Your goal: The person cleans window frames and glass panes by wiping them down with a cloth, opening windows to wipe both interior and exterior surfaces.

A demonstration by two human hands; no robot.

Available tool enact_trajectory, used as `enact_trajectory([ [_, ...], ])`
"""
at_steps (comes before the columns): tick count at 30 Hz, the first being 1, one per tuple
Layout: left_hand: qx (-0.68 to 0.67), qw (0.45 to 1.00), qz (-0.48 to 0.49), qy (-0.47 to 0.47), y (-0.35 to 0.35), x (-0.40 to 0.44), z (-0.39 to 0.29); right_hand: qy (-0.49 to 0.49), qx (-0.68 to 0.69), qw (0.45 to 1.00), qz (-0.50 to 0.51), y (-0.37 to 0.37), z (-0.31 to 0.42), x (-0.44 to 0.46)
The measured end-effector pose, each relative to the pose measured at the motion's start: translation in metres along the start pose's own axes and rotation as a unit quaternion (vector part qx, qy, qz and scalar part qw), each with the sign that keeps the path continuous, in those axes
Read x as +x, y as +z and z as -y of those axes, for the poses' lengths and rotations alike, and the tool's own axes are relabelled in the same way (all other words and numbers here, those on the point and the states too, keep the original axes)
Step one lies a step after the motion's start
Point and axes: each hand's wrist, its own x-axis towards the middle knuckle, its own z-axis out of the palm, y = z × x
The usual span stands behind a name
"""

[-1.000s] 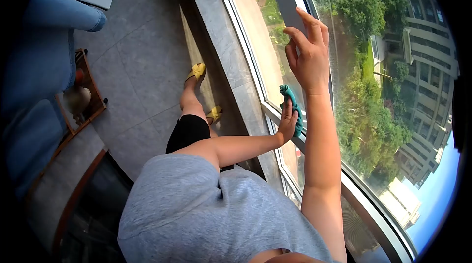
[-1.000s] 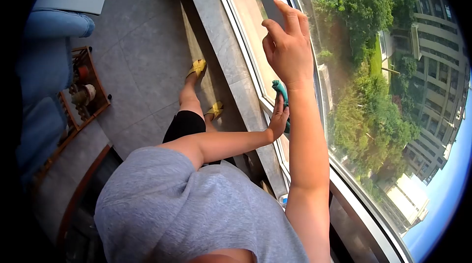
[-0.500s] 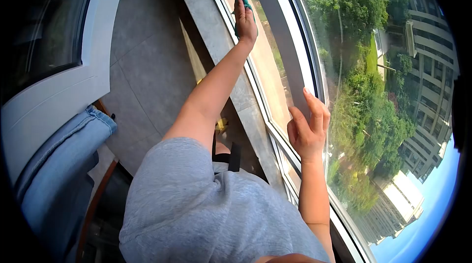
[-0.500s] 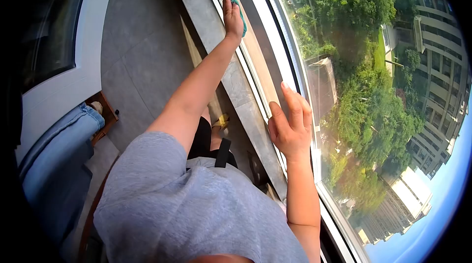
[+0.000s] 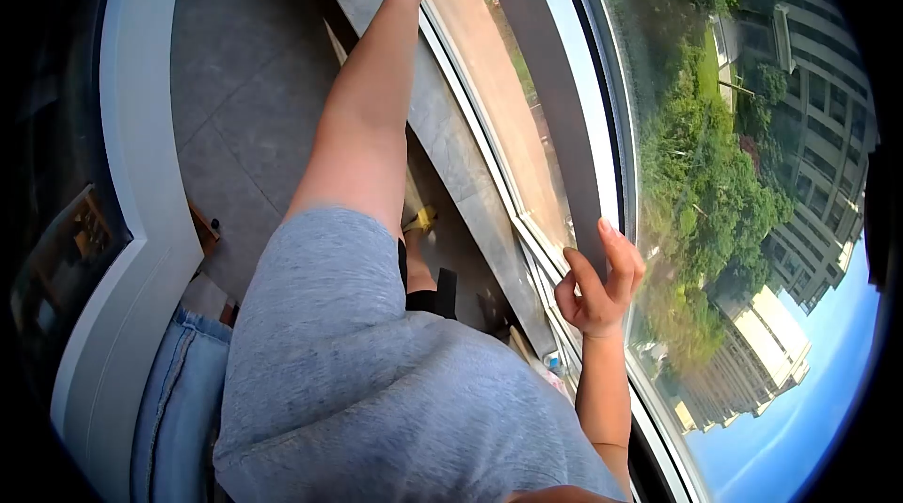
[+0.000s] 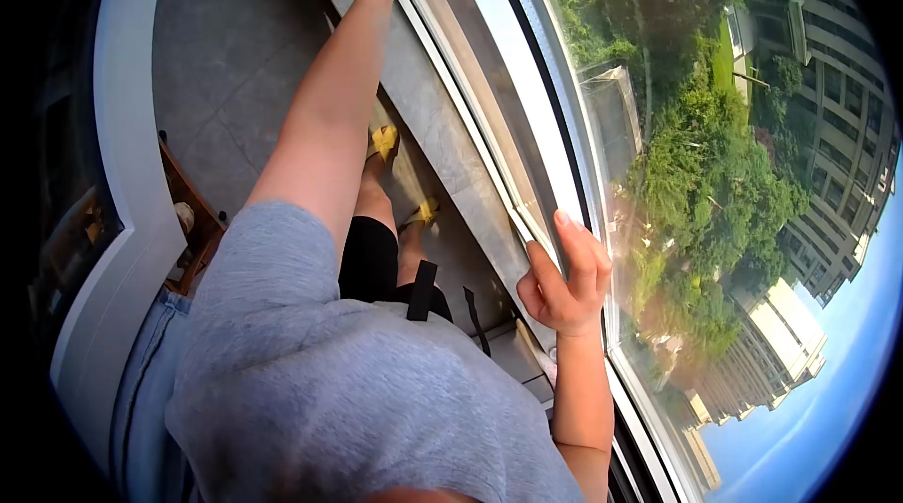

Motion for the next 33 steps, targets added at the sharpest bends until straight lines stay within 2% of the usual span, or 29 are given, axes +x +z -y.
enact_trajectory([
  [4,-0.005,0.998,0.002,-0.064,0.012,-0.100,0.012,0.012,0.012,1.000,0.004,-0.002,0.001,0.001],
  [6,-0.049,0.983,0.067,-0.165,0.004,-0.183,-0.017,0.016,0.025,1.000,0.005,-0.003,0.002,0.001],
  [7,-0.002,0.969,0.094,-0.229,0.004,-0.223,-0.012,0.017,0.037,0.999,0.002,-0.002,0.002,0.001],
  [10,-0.011,0.956,0.140,-0.258,0.008,-0.357,-0.009,0.015,0.030,0.999,0.010,-0.005,0.002,-0.002],
  [11,-0.066,0.949,0.145,-0.272,0.011,-0.401,-0.007,0.009,0.029,1.000,0.002,-0.004,0.001,-0.003],
  [12,-0.055,0.932,0.159,-0.320,0.011,-0.440,-0.022,0.001,0.030,1.000,-0.002,-0.003,0.001,-0.005],
  [14,-0.116,0.896,0.181,-0.388,0.003,-0.509,-0.054,-0.011,0.062,0.998,-0.029,0.002,-0.002,-0.007],
  [15,-0.107,0.883,0.209,-0.407,0.006,-0.540,-0.054,-0.023,0.056,0.998,-0.033,-0.001,-0.002,-0.008],
  [16,-0.118,0.870,0.230,-0.420,0.012,-0.590,-0.025,-0.023,0.052,0.998,-0.042,0.001,-0.003,-0.010],
  [19,-0.116,0.851,0.241,-0.452,0.011,-0.651,-0.048,-0.030,0.036,0.997,-0.068,0.004,-0.003,-0.014],
  [25,-0.185,0.849,0.178,-0.462,0.026,-0.653,-0.034,-0.052,0.047,0.994,-0.083,0.006,-0.010,-0.016],
  [27,-0.309,0.746,0.113,-0.580,0.019,-0.620,-0.066,-0.051,0.045,0.995,-0.080,0.008,-0.010,-0.015],
  [30,-0.285,0.791,0.111,-0.530,0.018,-0.565,-0.068,-0.030,0.056,0.996,-0.066,0.006,-0.007,-0.015],
  [32,-0.305,0.836,0.103,-0.445,0.021,-0.513,-0.043,-0.018,0.078,0.995,-0.055,0.005,-0.006,-0.014],
  [33,-0.277,0.862,0.102,-0.412,0.018,-0.481,-0.055,-0.014,0.072,0.996,-0.051,0.005,-0.006,-0.013],
])
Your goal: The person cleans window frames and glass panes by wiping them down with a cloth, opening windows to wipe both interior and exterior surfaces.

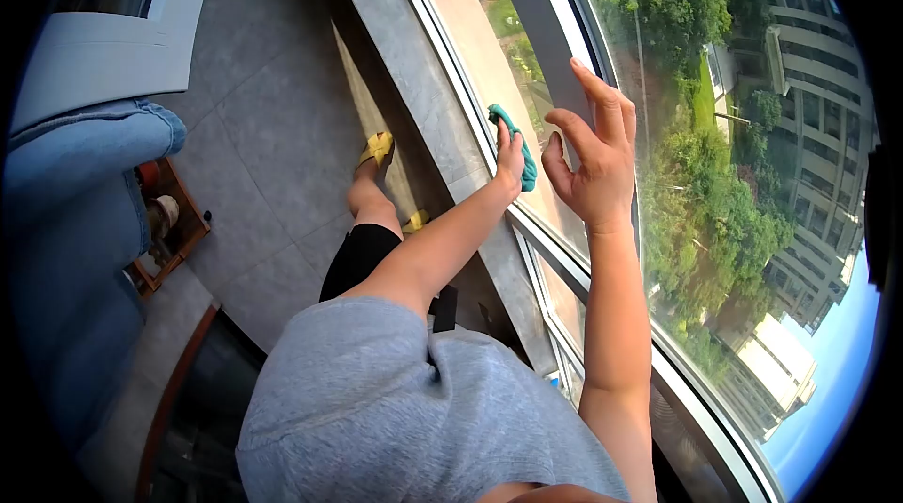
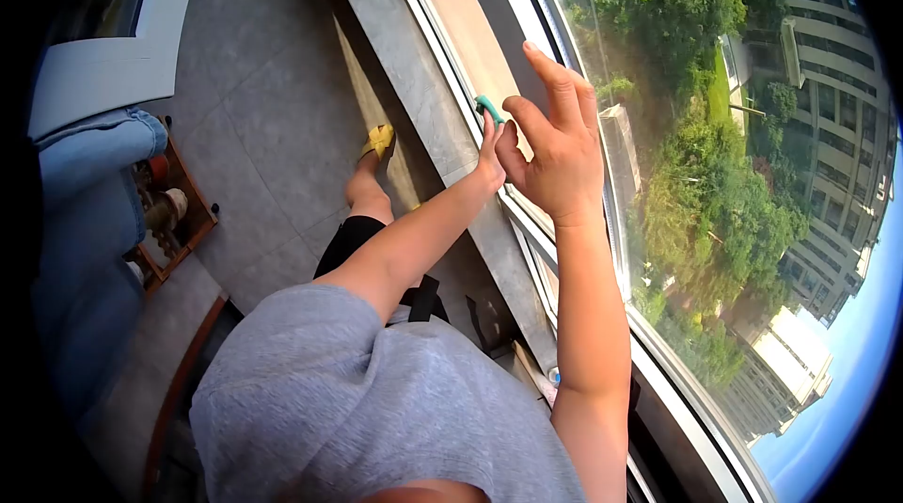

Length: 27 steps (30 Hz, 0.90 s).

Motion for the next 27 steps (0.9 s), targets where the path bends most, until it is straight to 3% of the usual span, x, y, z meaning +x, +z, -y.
enact_trajectory([
  [2,0.038,0.999,-0.006,0.035,0.003,0.037,-0.060,0.016,-0.009,1.000,0.013,-0.002,0.005,0.004],
  [5,0.158,0.964,-0.074,0.198,0.001,0.141,-0.141,0.026,-0.040,0.999,0.026,-0.003,0.006,0.008],
  [7,0.115,0.963,-0.023,0.244,-0.008,0.206,-0.212,0.044,-0.058,0.997,0.040,-0.004,0.012,0.013],
  [12,0.170,0.946,-0.052,0.270,0.018,0.278,-0.388,0.040,-0.082,0.994,0.051,-0.001,0.011,0.012],
  [14,0.187,0.942,-0.070,0.271,0.018,0.307,-0.425,0.042,-0.090,0.993,0.057,-0.001,0.010,0.010],
  [20,0.226,0.918,-0.132,0.298,-0.030,0.397,-0.441,0.039,-0.139,0.988,0.062,0.000,0.011,0.005],
  [27,0.271,0.876,-0.250,0.312,-0.103,0.468,-0.371,0.047,-0.184,0.977,0.095,-0.007,0.015,-0.002],
])
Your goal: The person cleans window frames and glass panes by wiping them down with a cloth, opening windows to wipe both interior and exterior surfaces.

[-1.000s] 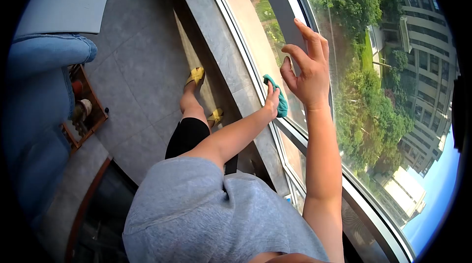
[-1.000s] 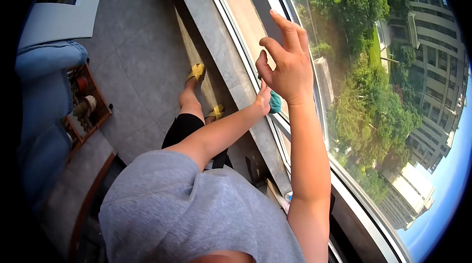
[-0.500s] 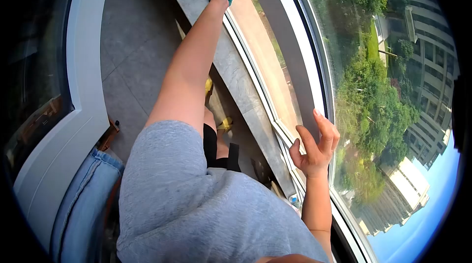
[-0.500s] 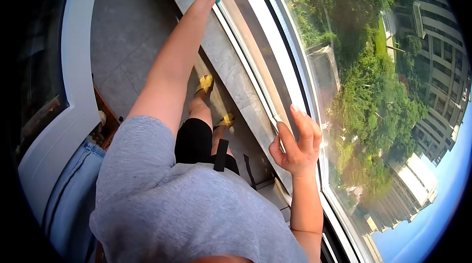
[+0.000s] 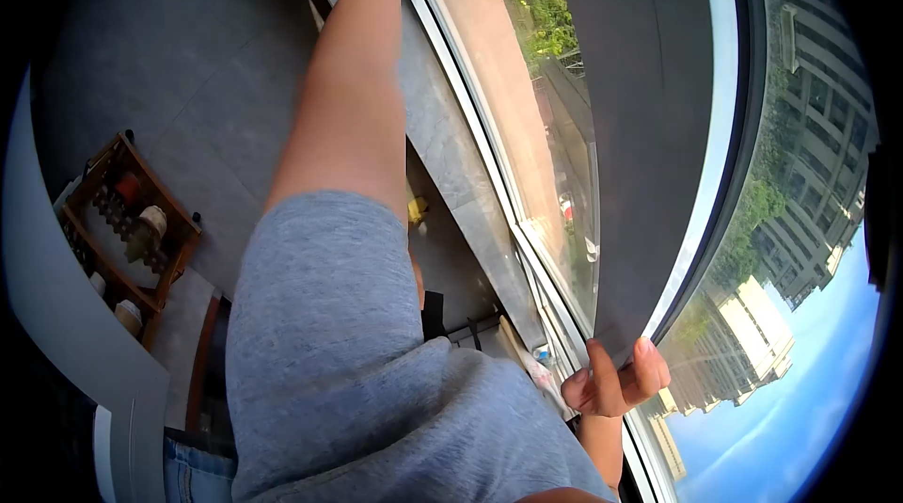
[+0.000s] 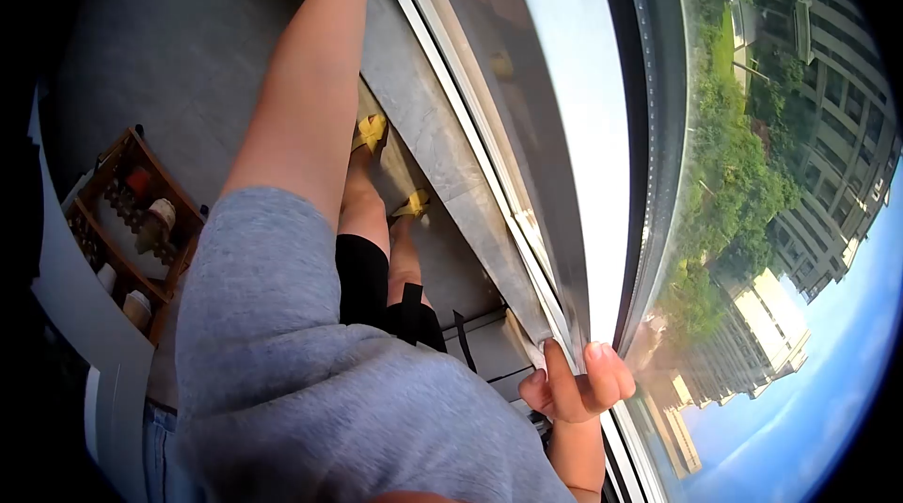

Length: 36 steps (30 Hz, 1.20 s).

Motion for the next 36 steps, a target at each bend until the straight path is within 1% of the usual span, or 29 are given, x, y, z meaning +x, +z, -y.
enact_trajectory([
  [3,0.067,0.995,-0.062,-0.032,0.002,-0.030,0.051,-0.006,-0.010,1.000,0.023,-0.005,-0.001,-0.001],
  [5,0.140,0.978,-0.143,-0.057,0.007,-0.061,0.091,-0.001,-0.007,0.999,0.031,-0.007,-0.001,0.000],
  [6,0.336,0.930,-0.101,0.109,0.006,-0.086,0.113,-0.001,-0.003,0.999,0.034,-0.007,-0.001,0.001],
  [7,0.338,0.934,-0.037,0.107,-0.006,-0.113,0.106,-0.001,0.003,0.999,0.034,-0.007,-0.001,0.000],
  [8,0.337,0.925,-0.040,0.172,-0.011,-0.132,0.131,-0.001,0.008,0.999,0.032,-0.006,-0.001,-0.001],
  [9,0.356,0.933,0.004,0.055,-0.015,-0.174,0.109,-0.005,0.019,0.999,0.027,-0.006,-0.002,-0.002],
  [10,0.334,0.933,0.026,0.129,-0.031,-0.216,0.094,0.005,0.026,0.999,0.033,-0.007,0.000,-0.001],
  [11,0.326,0.935,0.028,0.137,-0.039,-0.250,0.093,0.011,0.023,0.999,0.033,-0.008,0.002,0.000],
  [16,0.357,0.924,0.135,0.016,-0.064,-0.416,0.134,-0.003,0.038,0.999,-0.008,0.003,0.001,0.012],
  [17,0.358,0.920,0.161,0.014,-0.071,-0.451,0.142,-0.028,0.034,0.999,-0.023,0.006,-0.002,0.013],
  [19,0.364,0.905,0.214,-0.050,-0.083,-0.518,0.147,-0.068,0.020,0.997,-0.041,0.009,-0.005,0.014],
  [20,0.369,0.901,0.223,-0.040,-0.086,-0.552,0.168,-0.086,0.019,0.994,-0.057,0.012,-0.009,0.016],
  [21,0.374,0.892,0.243,-0.073,-0.090,-0.583,0.174,-0.119,0.012,0.991,-0.063,0.012,-0.010,0.016],
  [22,0.375,0.883,0.270,-0.084,-0.095,-0.611,0.188,-0.150,-0.001,0.987,-0.062,0.012,-0.017,0.015],
  [23,0.372,0.877,0.290,-0.094,-0.102,-0.636,0.198,-0.191,-0.023,0.980,-0.048,0.009,-0.022,0.016],
  [25,0.366,0.869,0.317,-0.105,-0.118,-0.684,0.221,-0.273,-0.093,0.958,0.015,-0.011,-0.037,0.025],
  [27,0.357,0.838,0.397,-0.112,-0.137,-0.716,0.238,-0.290,-0.091,0.952,0.045,-0.013,-0.044,0.023],
  [28,0.357,0.837,0.400,-0.109,-0.146,-0.724,0.235,-0.275,-0.033,0.961,0.017,-0.002,-0.048,0.019],
  [30,0.356,0.800,0.467,-0.124,-0.160,-0.735,0.226,-0.254,0.087,0.962,-0.043,0.020,-0.058,0.013],
  [31,0.356,0.821,0.436,-0.099,-0.160,-0.736,0.231,-0.262,0.034,0.958,-0.108,0.022,-0.035,0.015],
  [32,0.356,0.821,0.437,-0.096,-0.159,-0.727,0.219,-0.276,0.049,0.951,-0.132,0.027,-0.034,0.018],
  [34,0.416,0.745,0.506,-0.126,-0.154,-0.696,0.196,-0.304,0.076,0.933,-0.179,0.037,-0.032,0.024],
  [35,0.441,0.738,0.504,-0.086,-0.150,-0.690,0.197,-0.254,0.121,0.933,-0.225,0.046,-0.020,0.018],
  [36,0.443,0.737,0.504,-0.081,-0.145,-0.681,0.196,-0.239,0.098,0.938,-0.231,0.042,-0.022,0.016],
])
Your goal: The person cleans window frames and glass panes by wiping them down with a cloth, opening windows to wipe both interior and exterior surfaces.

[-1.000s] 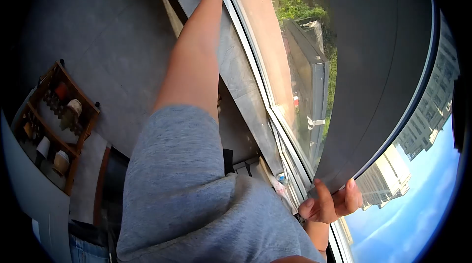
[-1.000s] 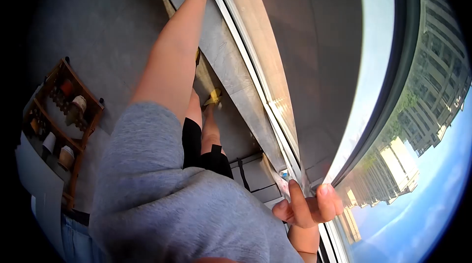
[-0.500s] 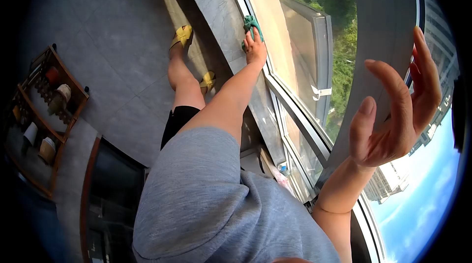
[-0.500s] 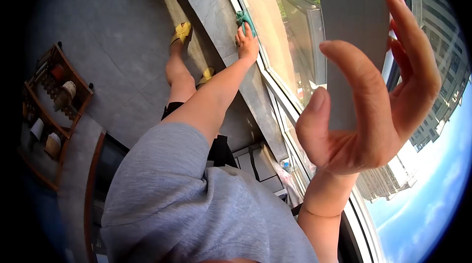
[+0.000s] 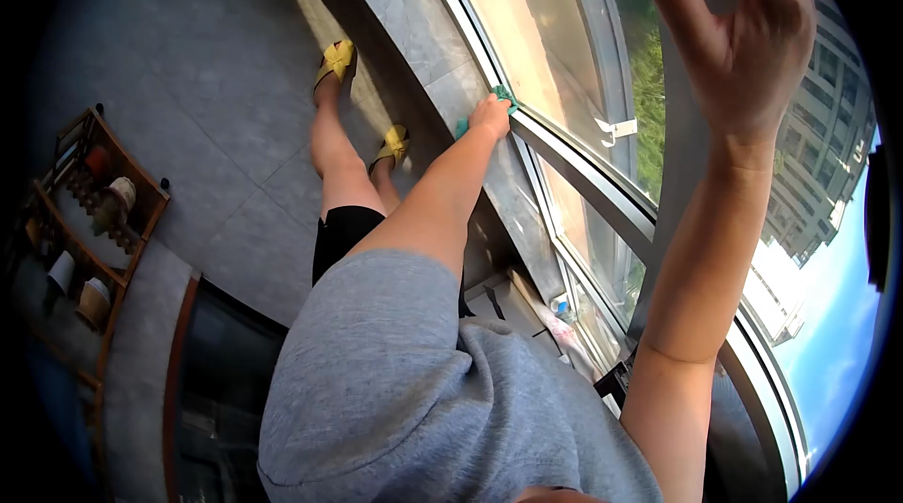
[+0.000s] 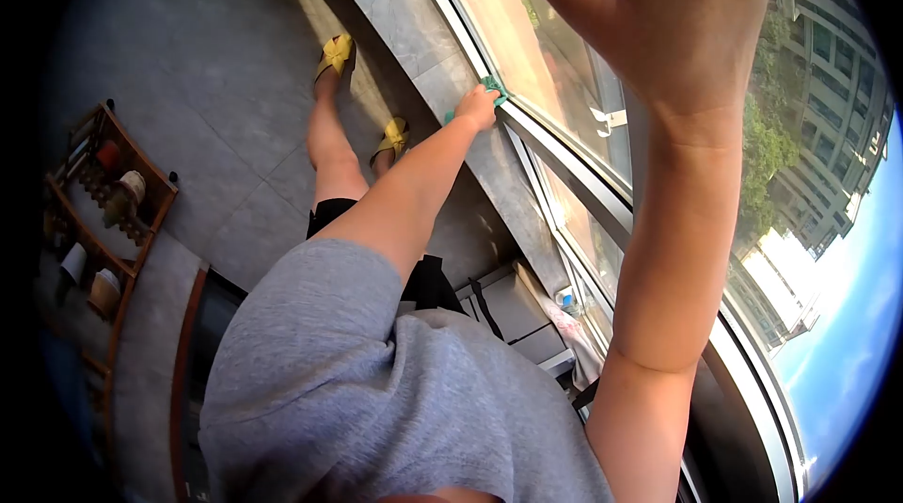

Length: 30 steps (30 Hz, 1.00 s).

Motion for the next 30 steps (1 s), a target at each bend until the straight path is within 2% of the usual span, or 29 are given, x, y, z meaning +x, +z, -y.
enact_trajectory([
  [2,0.027,0.996,0.084,0.031,-0.020,0.003,-0.009,0.024,-0.044,0.999,0.019,-0.008,0.000,0.000],
  [4,0.050,0.992,0.106,0.050,-0.028,-0.003,-0.013,0.047,-0.049,0.997,0.023,-0.010,0.003,0.001],
  [7,-0.242,0.933,0.261,0.058,-0.048,-0.031,-0.016,0.094,-0.014,0.995,0.035,-0.012,0.012,0.004],
  [8,-0.242,0.924,0.276,0.107,-0.064,-0.050,-0.022,0.111,0.001,0.993,0.040,-0.014,0.013,0.005],
  [10,-0.362,0.861,0.343,0.098,-0.100,-0.092,-0.034,0.131,0.010,0.990,0.044,-0.018,0.014,0.006],
  [11,-0.347,0.866,0.345,0.100,-0.114,-0.107,-0.033,0.141,0.008,0.989,0.054,-0.021,0.016,0.008],
  [13,-0.575,0.749,0.326,0.048,-0.143,-0.142,-0.030,0.139,0.005,0.989,0.055,-0.028,0.019,0.008],
  [16,-0.675,0.669,0.304,0.064,-0.201,-0.191,-0.030,0.153,0.024,0.986,0.059,-0.031,0.018,0.007],
  [17,-0.663,0.680,0.303,0.070,-0.221,-0.201,-0.031,0.153,0.027,0.986,0.057,-0.031,0.016,0.007],
  [19,-0.685,0.656,0.288,0.128,-0.258,-0.227,-0.032,0.155,0.028,0.987,0.041,-0.032,0.017,0.008],
  [20,-0.676,0.667,0.284,0.132,-0.282,-0.243,-0.038,0.151,0.027,0.987,0.047,-0.032,0.017,0.008],
  [22,-0.685,0.649,0.296,0.149,-0.322,-0.276,-0.054,0.144,0.023,0.988,0.040,-0.032,0.022,0.010],
  [24,-0.665,0.676,0.261,0.183,-0.343,-0.300,-0.057,0.164,-0.050,0.981,0.085,-0.030,0.028,0.013],
  [26,-0.649,0.705,0.209,0.198,-0.355,-0.326,-0.068,0.178,-0.009,0.980,0.083,-0.026,0.018,0.002],
  [28,-0.628,0.721,0.185,0.228,-0.366,-0.353,-0.077,0.179,-0.011,0.980,0.085,-0.025,0.017,0.000],
  [30,-0.607,0.734,0.118,0.281,-0.374,-0.378,-0.085,0.168,-0.029,0.984,0.051,-0.020,0.019,0.000],
])
